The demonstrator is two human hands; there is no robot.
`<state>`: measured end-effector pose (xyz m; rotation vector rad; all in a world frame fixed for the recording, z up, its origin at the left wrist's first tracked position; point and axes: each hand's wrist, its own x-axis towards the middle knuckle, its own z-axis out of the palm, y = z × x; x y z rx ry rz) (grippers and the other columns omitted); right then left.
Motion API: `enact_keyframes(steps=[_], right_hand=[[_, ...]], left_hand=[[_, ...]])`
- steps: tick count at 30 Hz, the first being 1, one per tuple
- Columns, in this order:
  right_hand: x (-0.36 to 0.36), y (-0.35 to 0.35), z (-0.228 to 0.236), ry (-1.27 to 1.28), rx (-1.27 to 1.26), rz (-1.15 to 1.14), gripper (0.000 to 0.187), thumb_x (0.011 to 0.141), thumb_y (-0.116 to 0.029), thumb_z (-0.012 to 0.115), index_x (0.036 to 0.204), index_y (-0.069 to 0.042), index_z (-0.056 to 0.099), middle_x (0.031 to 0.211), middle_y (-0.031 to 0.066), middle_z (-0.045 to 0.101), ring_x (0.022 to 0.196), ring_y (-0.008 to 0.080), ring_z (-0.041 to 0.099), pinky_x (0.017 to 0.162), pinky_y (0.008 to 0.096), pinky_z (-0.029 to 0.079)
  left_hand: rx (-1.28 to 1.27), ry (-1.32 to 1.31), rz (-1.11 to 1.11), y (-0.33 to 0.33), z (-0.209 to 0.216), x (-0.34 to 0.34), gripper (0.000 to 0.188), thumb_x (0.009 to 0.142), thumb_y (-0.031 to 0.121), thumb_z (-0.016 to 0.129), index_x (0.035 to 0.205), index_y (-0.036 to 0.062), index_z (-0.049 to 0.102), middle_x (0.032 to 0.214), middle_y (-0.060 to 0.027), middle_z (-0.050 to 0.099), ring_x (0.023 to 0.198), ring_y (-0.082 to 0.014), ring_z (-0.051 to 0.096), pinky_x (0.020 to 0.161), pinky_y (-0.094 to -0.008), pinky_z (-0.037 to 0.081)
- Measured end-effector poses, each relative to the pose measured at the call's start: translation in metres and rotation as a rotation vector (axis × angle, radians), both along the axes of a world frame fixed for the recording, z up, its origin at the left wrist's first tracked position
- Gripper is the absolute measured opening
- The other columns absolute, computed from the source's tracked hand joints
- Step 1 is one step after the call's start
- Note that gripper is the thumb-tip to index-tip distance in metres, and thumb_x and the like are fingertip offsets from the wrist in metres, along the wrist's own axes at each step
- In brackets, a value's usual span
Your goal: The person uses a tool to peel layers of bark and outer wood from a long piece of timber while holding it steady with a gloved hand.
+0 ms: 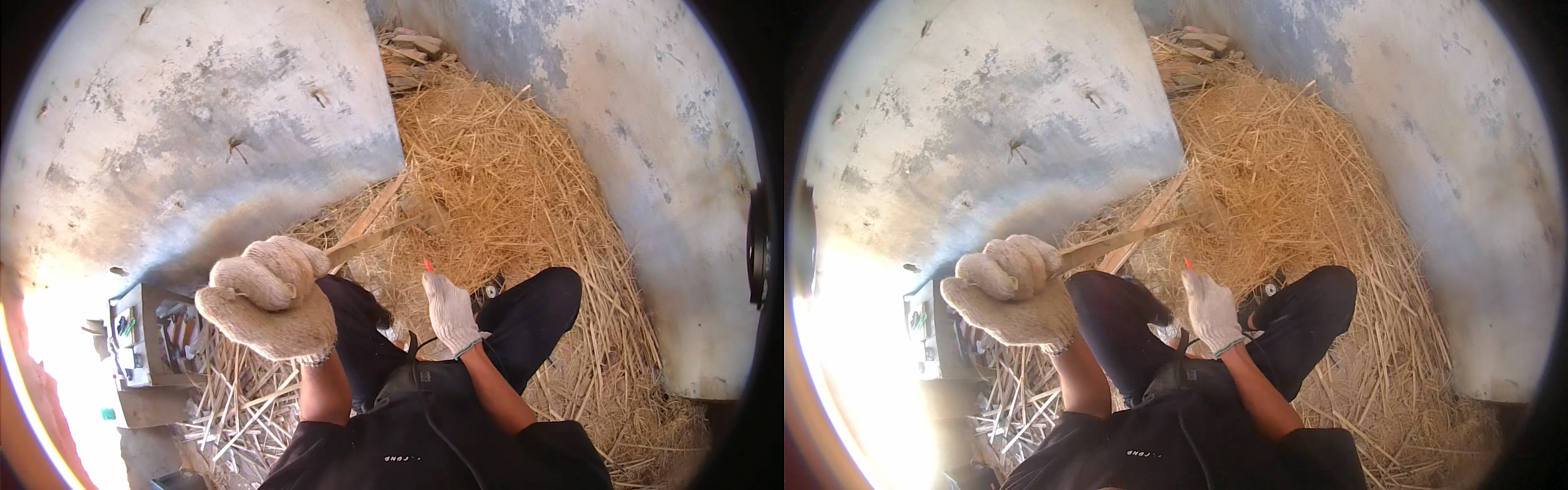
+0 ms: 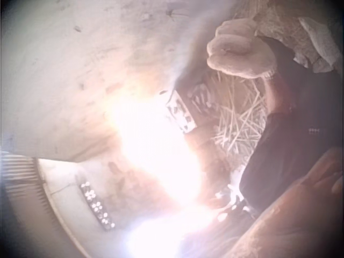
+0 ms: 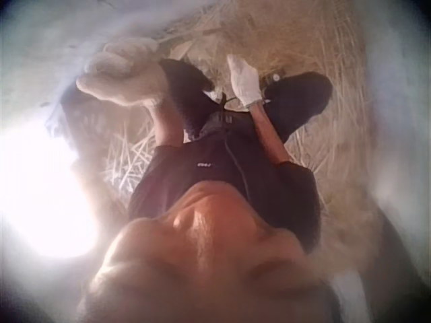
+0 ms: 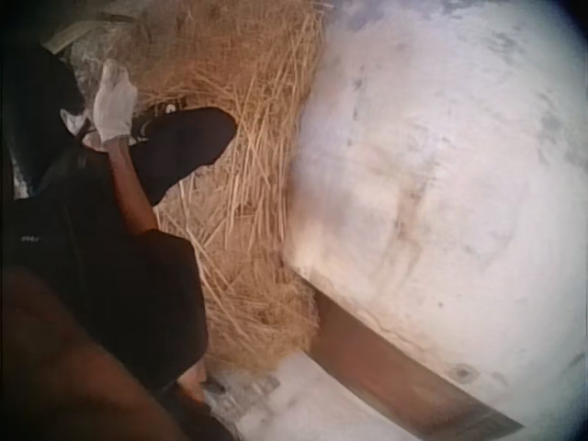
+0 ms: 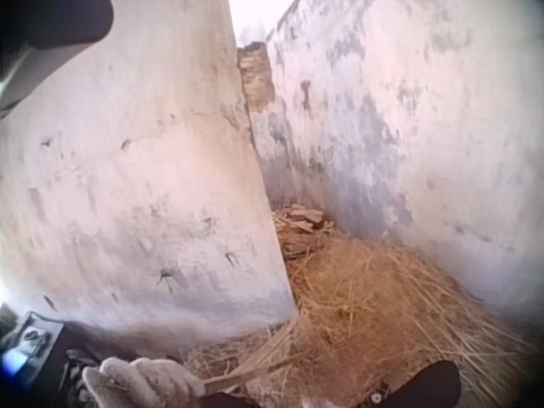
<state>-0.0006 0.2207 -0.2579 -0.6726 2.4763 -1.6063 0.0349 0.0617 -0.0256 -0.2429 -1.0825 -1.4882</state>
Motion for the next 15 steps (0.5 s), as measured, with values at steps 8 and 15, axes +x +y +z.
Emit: enact_keyframes(steps=[8, 15], right_hand=[[-0.031, -0.060, 0.107, -0.218, 0.114, 0.169, 0.048, 0.104, -0.044, 0.051, 0.098, 0.001, 0.065, 0.065, 0.0163, 0.059, 0.058, 0.0280, 0.052, 0.060, 0.0400, 0.045], [-0.033, -0.055, 0.003, 0.035, 0.285, 0.035, 0.052, 0.107, -0.041, 0.035, 0.101, 0.002, 0.064, 0.084, 0.0298, 0.066, 0.079, 0.0473, 0.064, 0.066, 0.0558, 0.048]], left_hand=[[-0.112, -0.062, -0.072, 0.007, 0.002, -0.003, 0.061, 0.109, 0.051, 0.022, 0.062, 0.0156, 0.040, 0.050, -0.0016, 0.037, 0.044, -0.0164, 0.035, 0.042, -0.0341, 0.039], [-0.243, -0.081, -0.131, 0.003, 0.002, -0.005, 0.057, 0.109, 0.045, 0.022, 0.065, 0.0153, 0.041, 0.052, -0.0025, 0.038, 0.046, -0.0172, 0.035, 0.043, -0.0339, 0.039]])
